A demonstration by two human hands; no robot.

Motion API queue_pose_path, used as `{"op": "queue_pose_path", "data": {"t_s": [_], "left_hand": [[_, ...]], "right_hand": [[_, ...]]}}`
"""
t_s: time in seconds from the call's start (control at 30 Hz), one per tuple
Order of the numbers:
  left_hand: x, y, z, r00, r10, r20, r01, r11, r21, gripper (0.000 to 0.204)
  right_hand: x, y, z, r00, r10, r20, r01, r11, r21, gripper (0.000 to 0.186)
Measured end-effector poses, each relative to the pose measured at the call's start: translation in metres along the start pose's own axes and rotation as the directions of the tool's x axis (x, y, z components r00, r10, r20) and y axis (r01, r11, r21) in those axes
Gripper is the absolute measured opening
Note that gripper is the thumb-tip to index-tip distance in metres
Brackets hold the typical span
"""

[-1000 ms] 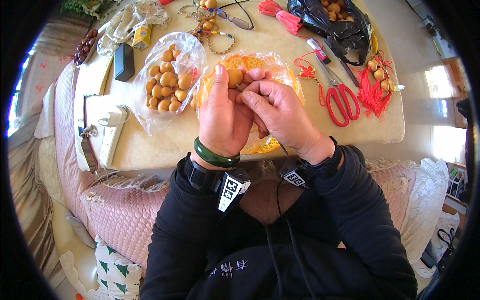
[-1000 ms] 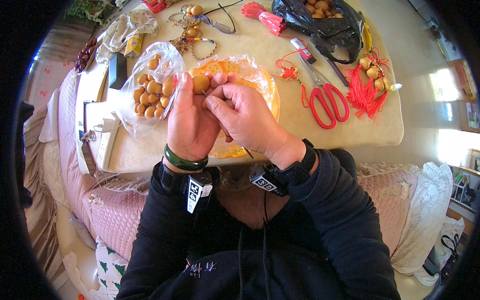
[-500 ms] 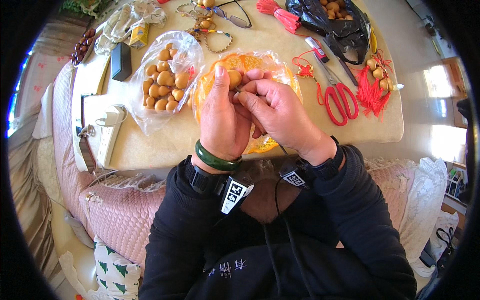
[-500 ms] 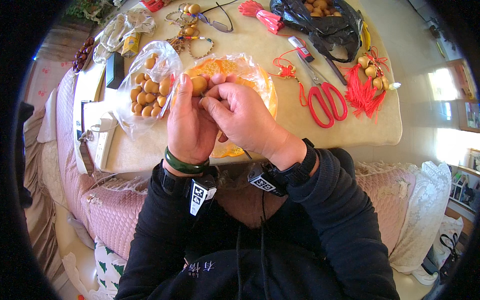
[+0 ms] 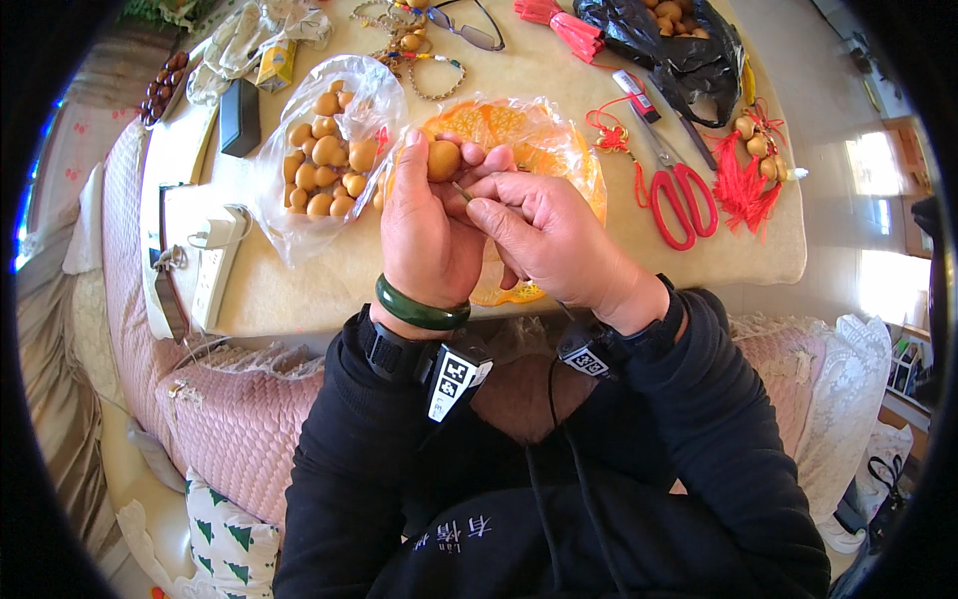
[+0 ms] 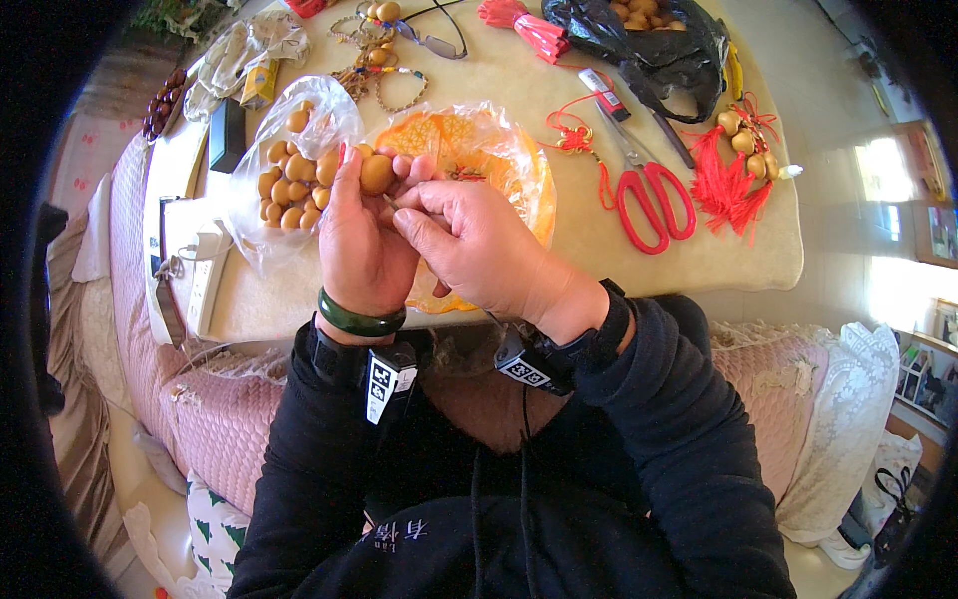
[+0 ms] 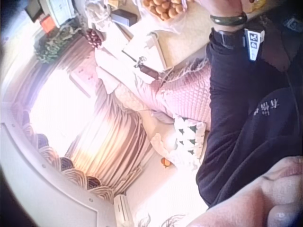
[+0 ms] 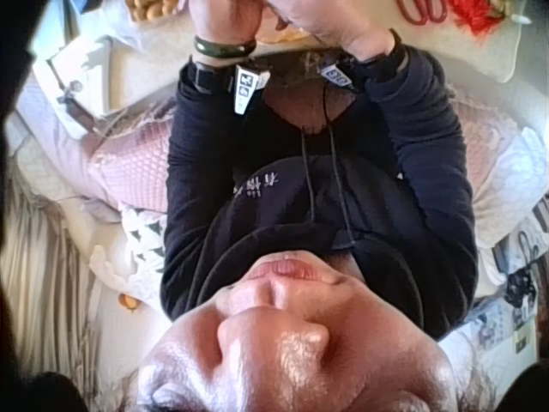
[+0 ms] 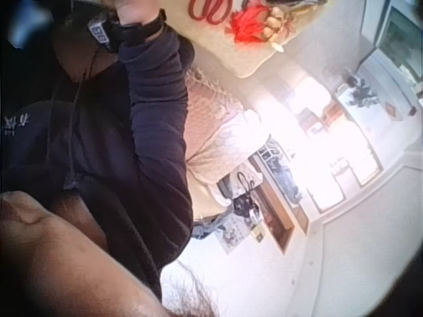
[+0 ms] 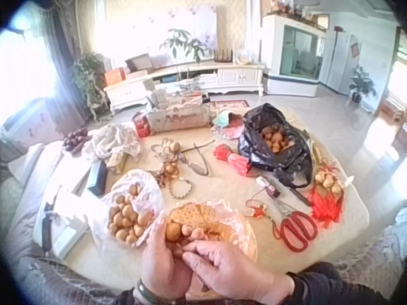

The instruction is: The person holds a small round wooden bead and uses a hand drill to create a hole through its center. They rotate the bead and reposition the drill bit multiple times to complete the hole.

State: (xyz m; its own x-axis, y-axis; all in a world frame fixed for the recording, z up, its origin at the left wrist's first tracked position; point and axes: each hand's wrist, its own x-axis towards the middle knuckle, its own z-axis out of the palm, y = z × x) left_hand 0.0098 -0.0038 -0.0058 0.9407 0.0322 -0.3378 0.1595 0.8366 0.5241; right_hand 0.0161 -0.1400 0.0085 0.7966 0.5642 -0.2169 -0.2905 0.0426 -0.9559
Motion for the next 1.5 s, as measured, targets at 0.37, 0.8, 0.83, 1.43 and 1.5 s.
{"op": "queue_pose_path", "data": {"t_s": [0.37,0.8,0.83,1.43,1.5], "left_hand": [[-0.0015,0.0039,0.0014,0.999,-0.042,0.004,0.042,0.999,0.004,0.041],[-0.0029,0.0017,0.0035,0.999,-0.052,-0.014,0.053,0.997,0.052,0.039],[-0.0033,0.0010,0.0038,0.999,-0.041,-0.029,0.042,0.997,0.065,0.038],[-0.0083,-0.0031,0.0071,0.997,0.044,-0.056,-0.040,0.997,0.062,0.037],[-0.0072,-0.0022,0.0058,0.998,0.031,-0.059,-0.028,0.998,0.052,0.037]], "right_hand": [[0.0010,0.0016,0.0001,0.998,-0.040,-0.038,0.037,0.996,-0.079,0.022],[0.0001,-0.0020,-0.0003,0.996,-0.053,-0.072,0.045,0.992,-0.114,0.018],[0.0002,-0.0017,0.0001,0.996,-0.060,-0.073,0.052,0.993,-0.108,0.017],[0.0002,-0.0019,0.0024,0.990,-0.132,-0.047,0.124,0.982,-0.145,0.015],[0.0008,-0.0005,0.0024,0.987,-0.157,-0.037,0.148,0.974,-0.173,0.016]]}}
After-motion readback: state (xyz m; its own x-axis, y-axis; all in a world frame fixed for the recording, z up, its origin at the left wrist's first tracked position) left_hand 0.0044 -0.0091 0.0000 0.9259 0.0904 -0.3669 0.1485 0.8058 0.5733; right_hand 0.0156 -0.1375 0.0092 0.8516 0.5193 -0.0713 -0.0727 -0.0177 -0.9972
